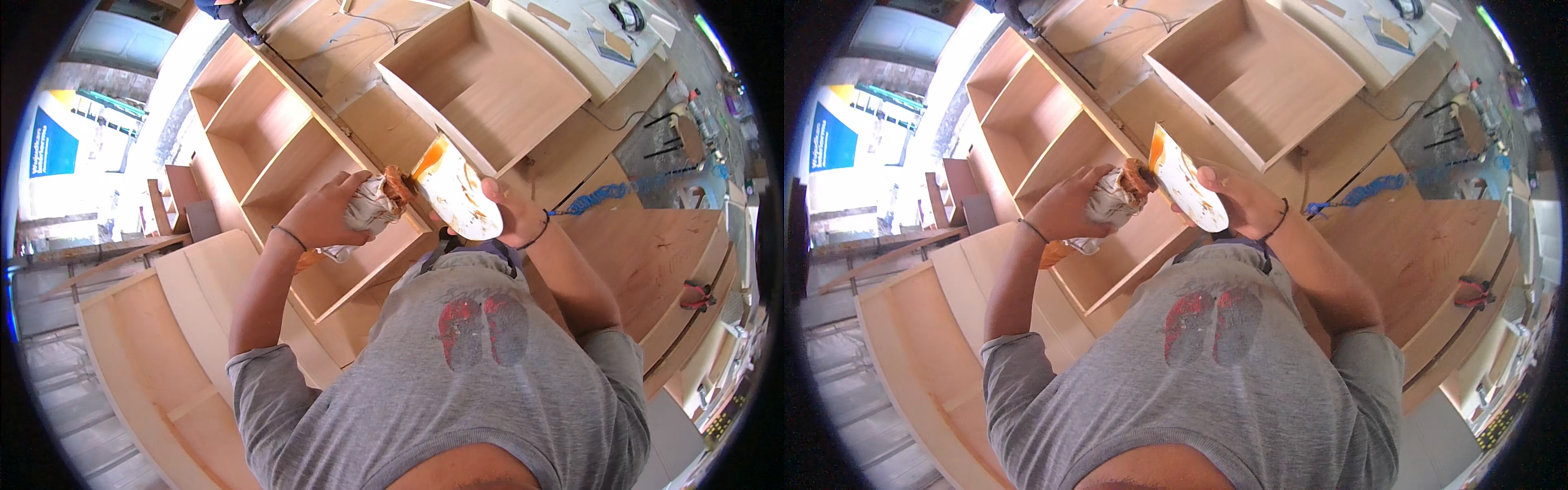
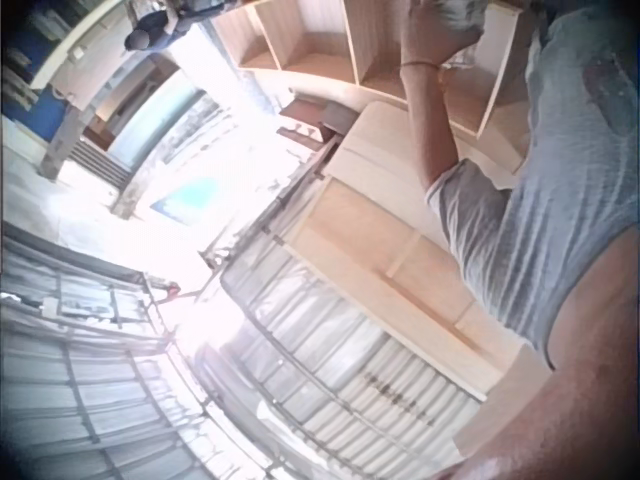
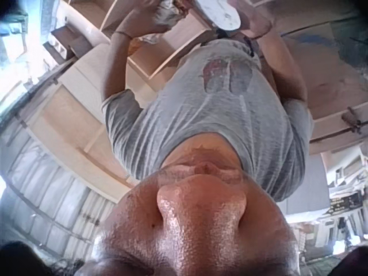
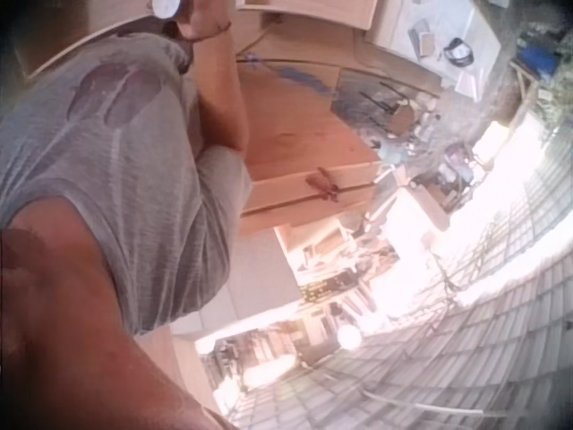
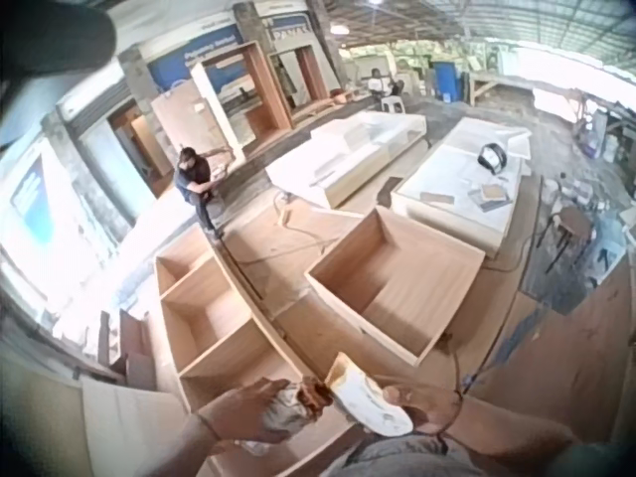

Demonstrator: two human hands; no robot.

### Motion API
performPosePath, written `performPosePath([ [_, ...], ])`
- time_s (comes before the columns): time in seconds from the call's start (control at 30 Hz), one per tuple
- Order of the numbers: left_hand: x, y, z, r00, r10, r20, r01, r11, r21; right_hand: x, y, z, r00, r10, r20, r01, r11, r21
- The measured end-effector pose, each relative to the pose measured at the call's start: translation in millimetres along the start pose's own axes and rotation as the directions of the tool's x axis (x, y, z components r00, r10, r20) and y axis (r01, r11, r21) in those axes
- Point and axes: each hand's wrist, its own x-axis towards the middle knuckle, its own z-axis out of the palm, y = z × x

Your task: The person applies adhesive to the edges of a wooden cabinet shelf using a spreader.

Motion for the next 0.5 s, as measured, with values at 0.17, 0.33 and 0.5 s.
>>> performPosePath([
  [0.17,11.9,-13.8,28.4,0.999,0.02,-0.032,-0.023,0.995,-0.094,-1.0,-15.3,11.6,0.999,0.034,0.012,-0.031,0.986,-0.164],
  [0.33,20.7,-16.9,46.7,0.999,0.028,-0.044,-0.033,0.993,-0.114,1.0,-26.5,8.7,0.991,0.128,0.034,-0.119,0.971,-0.209],
  [0.5,24.9,-17.0,56.8,0.996,0.042,-0.084,-0.054,0.988,-0.146,-4.4,-31.9,7.0,0.996,0.069,0.062,-0.069,0.998,-0.002],
])
